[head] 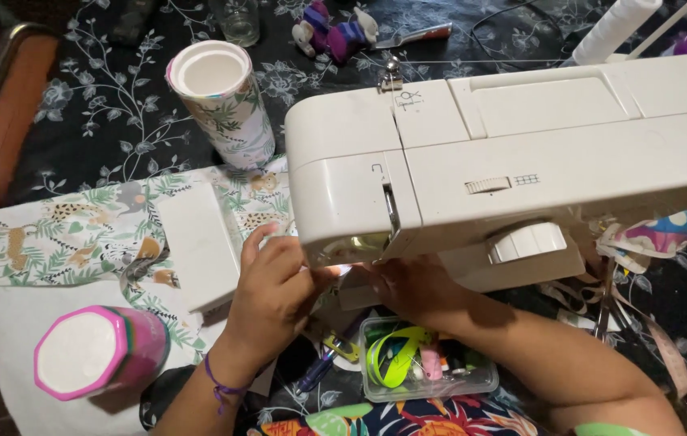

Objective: Sewing fabric pieces together using a machine and trimming the edges with scissors to finish the component.

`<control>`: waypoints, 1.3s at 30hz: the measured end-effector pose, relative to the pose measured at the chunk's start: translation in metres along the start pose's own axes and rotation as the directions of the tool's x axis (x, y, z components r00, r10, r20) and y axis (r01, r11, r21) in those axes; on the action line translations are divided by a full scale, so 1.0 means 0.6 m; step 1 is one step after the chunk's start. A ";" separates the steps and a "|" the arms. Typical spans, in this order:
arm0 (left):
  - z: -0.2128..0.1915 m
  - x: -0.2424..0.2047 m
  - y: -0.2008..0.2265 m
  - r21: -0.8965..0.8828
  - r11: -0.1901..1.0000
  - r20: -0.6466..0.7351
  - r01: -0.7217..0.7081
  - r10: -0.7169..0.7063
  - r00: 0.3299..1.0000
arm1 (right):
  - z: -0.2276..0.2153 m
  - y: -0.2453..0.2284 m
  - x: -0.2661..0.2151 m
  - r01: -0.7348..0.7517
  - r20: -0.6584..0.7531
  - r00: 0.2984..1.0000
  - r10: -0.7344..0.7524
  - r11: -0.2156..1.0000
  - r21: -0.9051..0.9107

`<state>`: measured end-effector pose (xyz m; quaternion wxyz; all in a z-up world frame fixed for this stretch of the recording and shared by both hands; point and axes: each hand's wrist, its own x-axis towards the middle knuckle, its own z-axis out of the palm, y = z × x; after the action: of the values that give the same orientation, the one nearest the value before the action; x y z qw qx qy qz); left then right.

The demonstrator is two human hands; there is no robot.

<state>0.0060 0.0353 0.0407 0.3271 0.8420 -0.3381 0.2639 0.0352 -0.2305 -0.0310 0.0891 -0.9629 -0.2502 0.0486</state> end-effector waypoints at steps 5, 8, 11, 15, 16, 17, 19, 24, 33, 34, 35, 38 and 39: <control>-0.017 -0.044 0.060 -0.066 0.904 -0.163 0.421 -0.426 0.890 | -0.016 0.007 -0.002 0.088 -0.068 0.994 -0.083 0.993 0.072; -0.019 -0.091 0.082 -0.119 0.599 0.021 0.792 -0.796 0.605 | -0.025 -0.001 0.002 0.094 -0.205 0.976 -0.070 0.990 0.109; -0.001 -0.118 0.098 -0.029 0.484 0.181 0.875 -0.858 0.481 | -0.028 -0.005 0.004 0.138 -0.286 0.954 -0.093 0.980 0.143; 0.047 -0.144 0.079 -0.147 0.405 0.127 0.902 -0.897 0.424 | -0.047 -0.015 0.006 0.202 -0.381 0.919 -0.103 0.953 0.228; 0.053 -0.140 0.085 -0.149 0.408 0.119 0.901 -0.897 0.425 | -0.055 -0.018 0.007 0.209 -0.385 0.916 -0.110 0.952 0.224; 0.058 -0.136 0.090 -0.467 0.294 0.141 0.834 -0.906 0.398 | -0.063 -0.022 0.007 0.099 -0.306 0.952 0.000 0.946 0.308; 0.063 -0.121 0.105 -0.730 0.145 0.168 0.668 -0.909 0.381 | -0.076 -0.028 0.005 -0.014 -0.218 0.970 0.104 0.925 0.380; 0.070 -0.096 0.128 -0.752 0.537 -0.201 0.383 -0.739 0.643 | -0.114 -0.057 -0.009 0.004 -0.297 0.943 0.151 0.886 0.464; 0.052 -0.109 0.075 -0.370 0.887 -0.271 0.278 -0.389 0.881 | -0.114 -0.034 -0.011 -0.121 -0.121 0.964 0.237 0.796 0.593; 0.066 -0.129 0.056 -0.368 0.887 -0.270 0.278 -0.388 0.881 | -0.104 -0.029 -0.012 -0.120 -0.122 0.964 0.237 0.796 0.594; 0.080 -0.147 0.035 -0.314 0.926 -0.311 0.210 -0.309 0.899 | -0.095 -0.023 -0.013 -0.134 -0.109 0.962 0.248 0.784 0.606; 0.094 -0.158 0.026 -0.279 0.949 -0.367 0.145 -0.244 0.898 | -0.103 -0.022 -0.006 -0.161 -0.087 0.960 0.267 0.778 0.608; 0.094 -0.155 0.032 -0.302 0.941 -0.388 0.154 -0.268 0.882 | -0.111 -0.025 -0.003 -0.175 -0.073 0.960 0.271 0.783 0.597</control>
<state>-0.0546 0.0203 -0.0508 0.5280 0.7458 -0.1964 0.3557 0.0358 -0.2283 0.0373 0.3933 -0.9121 -0.0995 0.0587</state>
